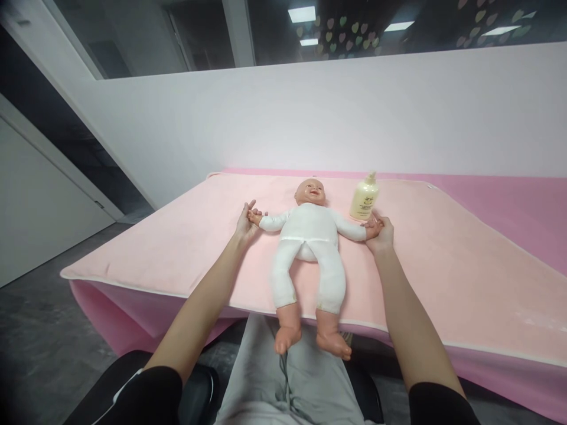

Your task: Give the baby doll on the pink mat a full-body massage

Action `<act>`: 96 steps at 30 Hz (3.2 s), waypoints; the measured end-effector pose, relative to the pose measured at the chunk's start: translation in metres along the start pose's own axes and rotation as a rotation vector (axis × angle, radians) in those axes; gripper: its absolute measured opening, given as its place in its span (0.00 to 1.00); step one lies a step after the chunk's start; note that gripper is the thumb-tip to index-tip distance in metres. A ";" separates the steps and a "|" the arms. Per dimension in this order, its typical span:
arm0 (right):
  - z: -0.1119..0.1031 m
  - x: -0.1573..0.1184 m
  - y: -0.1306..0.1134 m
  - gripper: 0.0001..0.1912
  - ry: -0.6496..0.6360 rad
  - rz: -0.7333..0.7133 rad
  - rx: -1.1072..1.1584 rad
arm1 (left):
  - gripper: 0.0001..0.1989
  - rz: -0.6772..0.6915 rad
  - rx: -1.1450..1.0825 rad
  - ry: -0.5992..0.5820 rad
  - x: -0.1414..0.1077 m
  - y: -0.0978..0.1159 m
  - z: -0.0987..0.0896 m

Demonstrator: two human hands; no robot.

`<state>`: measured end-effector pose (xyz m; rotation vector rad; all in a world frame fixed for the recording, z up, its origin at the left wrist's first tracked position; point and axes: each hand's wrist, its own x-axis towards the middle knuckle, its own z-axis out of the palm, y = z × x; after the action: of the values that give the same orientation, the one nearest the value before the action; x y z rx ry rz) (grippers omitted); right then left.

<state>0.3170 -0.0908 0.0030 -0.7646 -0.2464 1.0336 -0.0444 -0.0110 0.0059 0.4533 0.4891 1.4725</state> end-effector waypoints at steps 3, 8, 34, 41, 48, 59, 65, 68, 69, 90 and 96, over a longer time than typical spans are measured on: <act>0.001 0.000 0.000 0.05 0.005 -0.004 -0.006 | 0.13 -0.025 0.002 -0.024 0.000 0.001 -0.001; 0.001 -0.002 0.000 0.05 -0.021 -0.016 -0.007 | 0.13 -0.018 -0.092 -0.011 0.000 0.003 -0.002; -0.005 -0.004 -0.003 0.16 0.000 0.050 0.239 | 0.09 -0.078 -0.278 0.023 0.001 0.008 -0.002; -0.007 0.005 -0.002 0.12 -0.005 0.039 0.154 | 0.09 -0.076 -0.218 0.062 0.003 0.007 0.000; -0.009 0.010 -0.002 0.10 -0.009 0.039 0.106 | 0.10 -0.072 -0.128 0.086 0.001 0.005 0.001; -0.006 0.006 0.000 0.10 0.012 0.013 0.088 | 0.04 -0.020 -0.005 0.052 0.002 -0.001 0.000; -0.004 0.005 0.000 0.10 0.041 0.018 0.078 | 0.09 -0.007 0.004 0.024 0.002 -0.002 -0.001; -0.004 0.003 0.000 0.11 0.032 0.030 0.104 | 0.10 -0.013 -0.028 0.003 0.000 0.000 0.000; -0.004 0.002 0.000 0.13 0.018 0.032 0.122 | 0.10 -0.011 -0.050 0.003 -0.001 0.001 0.000; -0.005 0.005 0.002 0.08 -0.060 0.038 0.180 | 0.11 -0.083 -0.066 0.015 0.005 -0.003 -0.001; -0.008 0.013 0.005 0.09 -0.011 0.004 0.109 | 0.10 -0.104 -0.055 0.013 0.001 0.000 0.003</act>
<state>0.3240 -0.0821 -0.0079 -0.6613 -0.1960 1.0464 -0.0423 -0.0102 0.0080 0.3692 0.4747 1.3861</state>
